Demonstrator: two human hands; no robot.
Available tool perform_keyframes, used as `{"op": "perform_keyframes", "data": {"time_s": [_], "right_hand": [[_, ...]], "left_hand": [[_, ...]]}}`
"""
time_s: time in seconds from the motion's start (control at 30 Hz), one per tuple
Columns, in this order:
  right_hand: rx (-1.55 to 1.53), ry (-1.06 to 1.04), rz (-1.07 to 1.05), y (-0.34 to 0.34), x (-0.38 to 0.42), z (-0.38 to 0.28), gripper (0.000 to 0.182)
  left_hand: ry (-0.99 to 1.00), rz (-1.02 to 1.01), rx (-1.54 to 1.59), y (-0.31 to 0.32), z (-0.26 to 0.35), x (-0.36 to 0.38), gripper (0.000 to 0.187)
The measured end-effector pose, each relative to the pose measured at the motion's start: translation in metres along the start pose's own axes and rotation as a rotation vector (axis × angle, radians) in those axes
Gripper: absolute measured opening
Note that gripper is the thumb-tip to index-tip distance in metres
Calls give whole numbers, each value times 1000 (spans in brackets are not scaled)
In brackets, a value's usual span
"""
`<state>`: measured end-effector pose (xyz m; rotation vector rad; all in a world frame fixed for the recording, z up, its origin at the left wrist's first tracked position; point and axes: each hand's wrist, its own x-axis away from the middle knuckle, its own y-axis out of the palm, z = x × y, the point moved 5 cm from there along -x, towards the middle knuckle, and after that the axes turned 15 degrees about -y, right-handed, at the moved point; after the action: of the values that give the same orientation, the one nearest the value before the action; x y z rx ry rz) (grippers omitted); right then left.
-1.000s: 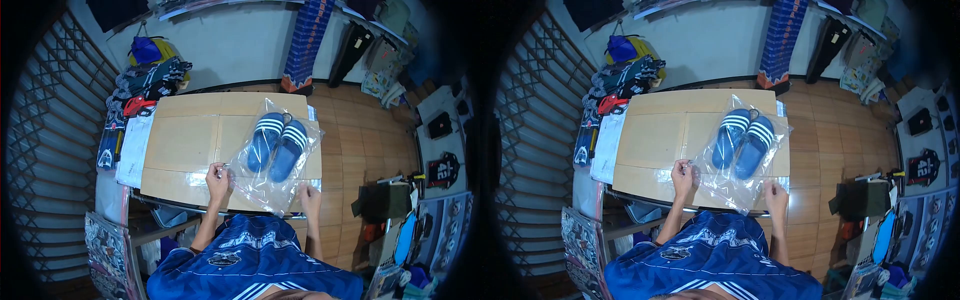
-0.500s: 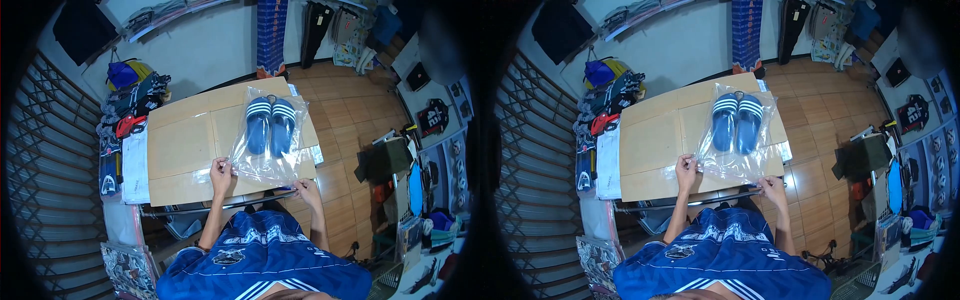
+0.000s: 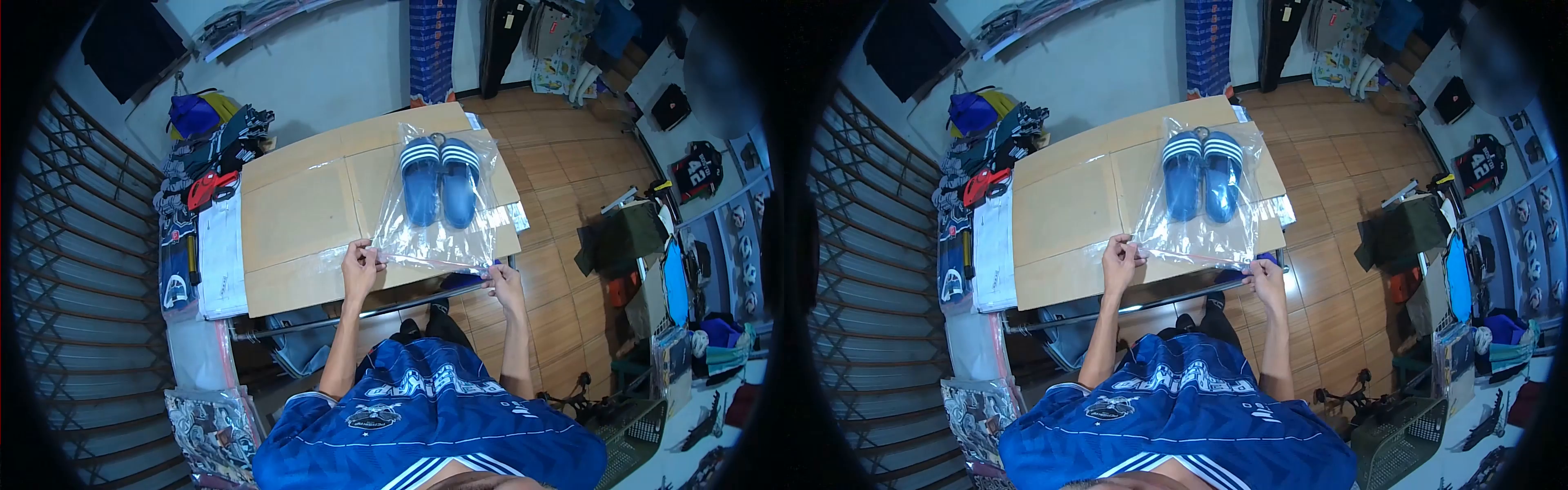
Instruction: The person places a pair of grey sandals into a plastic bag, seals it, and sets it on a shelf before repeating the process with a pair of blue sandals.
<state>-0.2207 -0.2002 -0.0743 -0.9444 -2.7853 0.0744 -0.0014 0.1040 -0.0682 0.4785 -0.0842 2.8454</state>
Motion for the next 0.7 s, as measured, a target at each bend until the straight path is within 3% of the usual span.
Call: {"op": "perform_keyframes", "data": {"time_s": [0.5, 0.7], "right_hand": [[-28, -30, 49, 8, 15, 2, 28], [-26, 0, 62, 15, 17, -6, 30]], "left_hand": [[-17, -64, 164, -3, -8, 3, 18], [-45, -82, 72, -3, -7, 4, 19]]}}
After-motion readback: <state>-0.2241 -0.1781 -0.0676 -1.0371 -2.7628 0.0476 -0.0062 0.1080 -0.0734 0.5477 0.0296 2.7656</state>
